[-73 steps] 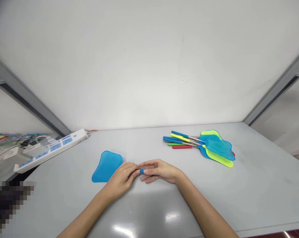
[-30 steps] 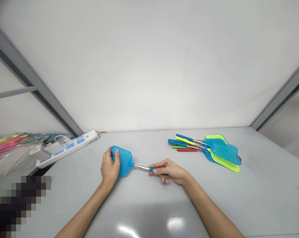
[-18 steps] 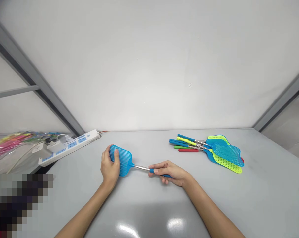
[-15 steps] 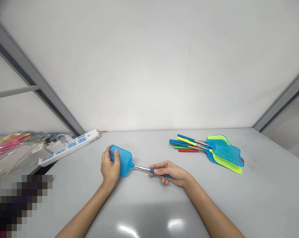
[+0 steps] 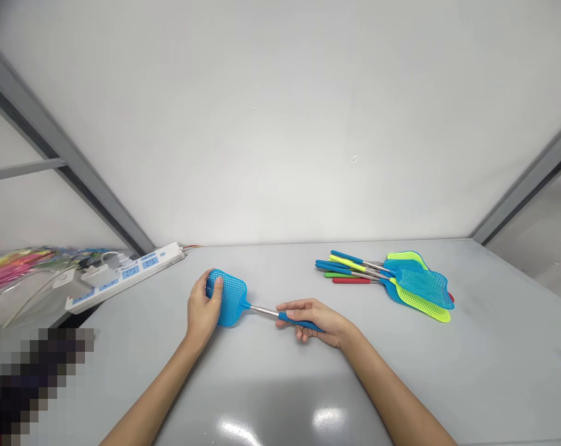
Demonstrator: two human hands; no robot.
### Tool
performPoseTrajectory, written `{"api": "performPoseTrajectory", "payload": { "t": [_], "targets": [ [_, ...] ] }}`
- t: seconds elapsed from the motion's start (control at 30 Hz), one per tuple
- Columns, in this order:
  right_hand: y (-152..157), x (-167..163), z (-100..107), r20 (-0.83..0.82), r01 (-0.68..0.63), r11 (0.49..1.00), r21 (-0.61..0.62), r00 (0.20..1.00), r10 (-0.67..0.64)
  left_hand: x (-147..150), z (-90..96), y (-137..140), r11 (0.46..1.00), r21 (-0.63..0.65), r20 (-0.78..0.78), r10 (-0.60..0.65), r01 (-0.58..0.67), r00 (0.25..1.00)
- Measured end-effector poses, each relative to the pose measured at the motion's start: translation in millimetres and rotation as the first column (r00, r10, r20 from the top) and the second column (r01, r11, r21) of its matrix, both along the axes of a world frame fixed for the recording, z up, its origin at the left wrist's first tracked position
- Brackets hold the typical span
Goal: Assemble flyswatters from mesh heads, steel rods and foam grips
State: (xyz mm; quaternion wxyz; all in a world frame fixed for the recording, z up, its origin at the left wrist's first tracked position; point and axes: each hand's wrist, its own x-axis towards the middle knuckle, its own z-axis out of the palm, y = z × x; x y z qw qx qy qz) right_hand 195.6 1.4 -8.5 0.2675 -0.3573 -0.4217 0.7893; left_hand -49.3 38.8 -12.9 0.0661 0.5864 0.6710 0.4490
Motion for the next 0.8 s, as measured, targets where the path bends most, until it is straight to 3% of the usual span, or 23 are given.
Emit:
{"api": "performPoseTrajectory", "payload": {
  "t": [0.27,0.43,0.57,0.67,0.8],
  "targets": [
    [1,-1,0,-0.014,0.016,1.0,-0.007,1.0,-0.016,-2,2.5,1,0.999,0.02,-0.02,-0.044,0.044,0.999],
    [2,-3,0,-0.025,0.068,0.998,0.006,0.997,-0.068,-1,-0.1,0,0.998,-0.006,-0.134,-0.067,0.067,0.989],
    [3,-4,0,-0.019,0.113,0.994,0.008,0.993,-0.113,6,3.1,-5,0.993,0.055,-0.248,-0.086,0.103,0.965],
    [3,-3,1,-0.009,0.117,0.993,-0.007,0.993,-0.117,14,8.4,-11,0.98,0.073,-0.348,-0.15,0.186,0.925],
    [3,-3,1,0.0,0.134,0.99,-0.033,0.991,-0.134,23,14.0,-21,0.928,0.0,-0.464,-0.331,0.374,0.821]
  ]
}}
